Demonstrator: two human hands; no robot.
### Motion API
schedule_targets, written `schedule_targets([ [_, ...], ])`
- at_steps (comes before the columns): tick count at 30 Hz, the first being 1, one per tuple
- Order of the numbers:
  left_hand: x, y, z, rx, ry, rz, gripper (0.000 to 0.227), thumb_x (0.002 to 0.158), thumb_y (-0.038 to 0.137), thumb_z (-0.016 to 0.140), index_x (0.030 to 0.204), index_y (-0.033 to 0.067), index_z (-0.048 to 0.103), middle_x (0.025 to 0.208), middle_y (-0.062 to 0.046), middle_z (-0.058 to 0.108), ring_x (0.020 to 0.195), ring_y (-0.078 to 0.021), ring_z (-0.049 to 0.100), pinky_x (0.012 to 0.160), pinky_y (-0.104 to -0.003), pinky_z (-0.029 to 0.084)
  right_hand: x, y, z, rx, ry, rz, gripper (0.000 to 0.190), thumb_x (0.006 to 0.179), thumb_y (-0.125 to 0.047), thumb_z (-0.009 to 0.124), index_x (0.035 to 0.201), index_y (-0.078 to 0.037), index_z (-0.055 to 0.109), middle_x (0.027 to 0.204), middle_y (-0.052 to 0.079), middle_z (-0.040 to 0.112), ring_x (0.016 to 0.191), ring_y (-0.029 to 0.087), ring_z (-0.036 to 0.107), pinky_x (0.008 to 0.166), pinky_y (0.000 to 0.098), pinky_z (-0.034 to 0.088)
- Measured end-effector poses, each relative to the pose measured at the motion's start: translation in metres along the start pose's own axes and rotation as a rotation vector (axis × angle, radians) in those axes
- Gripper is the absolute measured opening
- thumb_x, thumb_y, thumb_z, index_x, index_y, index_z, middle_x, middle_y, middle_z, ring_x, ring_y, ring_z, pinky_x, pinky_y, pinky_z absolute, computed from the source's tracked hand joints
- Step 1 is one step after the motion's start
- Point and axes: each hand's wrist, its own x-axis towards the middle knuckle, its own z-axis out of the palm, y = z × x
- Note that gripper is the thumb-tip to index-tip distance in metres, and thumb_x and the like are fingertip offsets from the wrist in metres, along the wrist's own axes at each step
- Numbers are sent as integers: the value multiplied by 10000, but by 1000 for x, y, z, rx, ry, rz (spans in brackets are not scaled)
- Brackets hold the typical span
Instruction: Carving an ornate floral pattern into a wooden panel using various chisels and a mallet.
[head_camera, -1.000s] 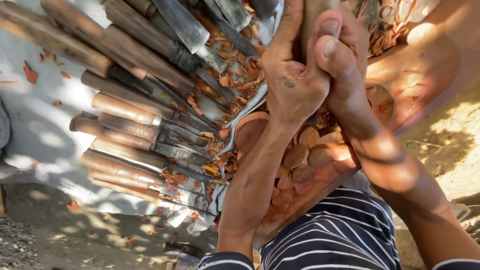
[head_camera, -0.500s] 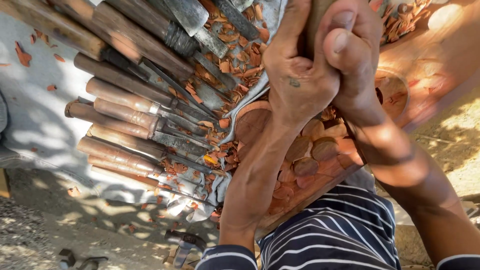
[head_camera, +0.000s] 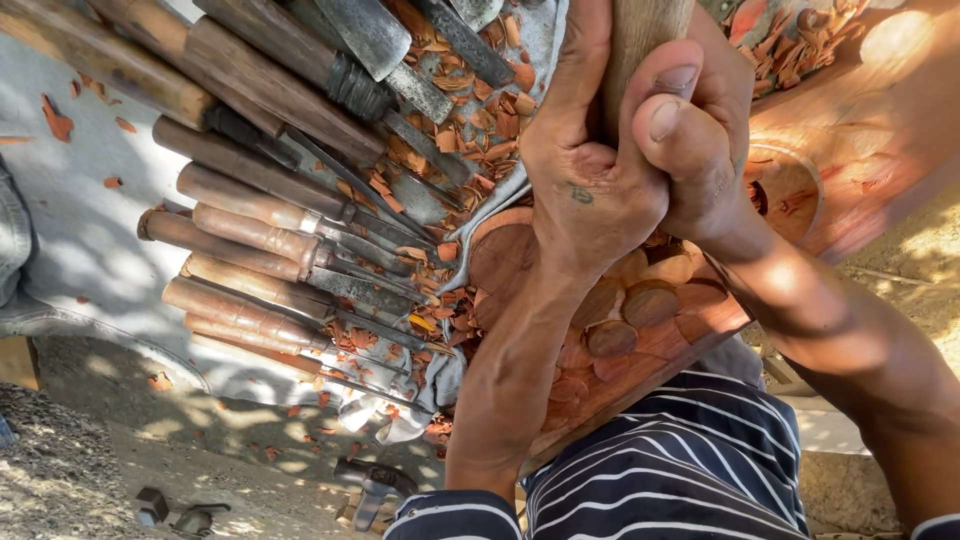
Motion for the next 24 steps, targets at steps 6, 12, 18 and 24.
schedule_targets([
  [6, 3, 10, -1, 100, -8, -64, 588, 1146, 318, 645, 1621, 104, 373, 1276, -124, 736, 972, -125, 678, 863, -218, 579, 5, -8, 4, 104, -59, 31, 553, 998, -540, 648, 1100, -6, 548, 973, -33, 548, 871, 58, 476, 803, 219, 397],
  [12, -1, 12, -8, 195, -67, 57, 496, 1232, 348, 573, 1600, 192, 279, 1391, -87, 609, 1129, -108, 663, 938, -198, 564, 9, -11, 4, 117, -130, 27, 657, 966, -546, 633, 1306, 11, 555, 1006, -34, 571, 895, 49, 516, 822, 213, 426],
  [18, 6, 15, -1, -74, -39, -86, 638, 1161, 371, 618, 1643, 122, 282, 1132, -63, 648, 925, -102, 650, 797, -229, 545, 25, -44, -13, -65, -93, 230, 568, 898, -401, 671, 1264, 23, 578, 1019, 33, 607, 883, 117, 608, 798, 267, 501],
  [24, 2, 10, 3, -118, -22, -42, 615, 1197, 410, 623, 1620, 153, 257, 887, -21, 676, 705, -59, 614, 614, -212, 508, 31, -62, -9, -58, -114, 193, 590, 915, -432, 664, 1289, 14, 565, 1052, 32, 605, 915, 118, 609, 826, 267, 502],
])
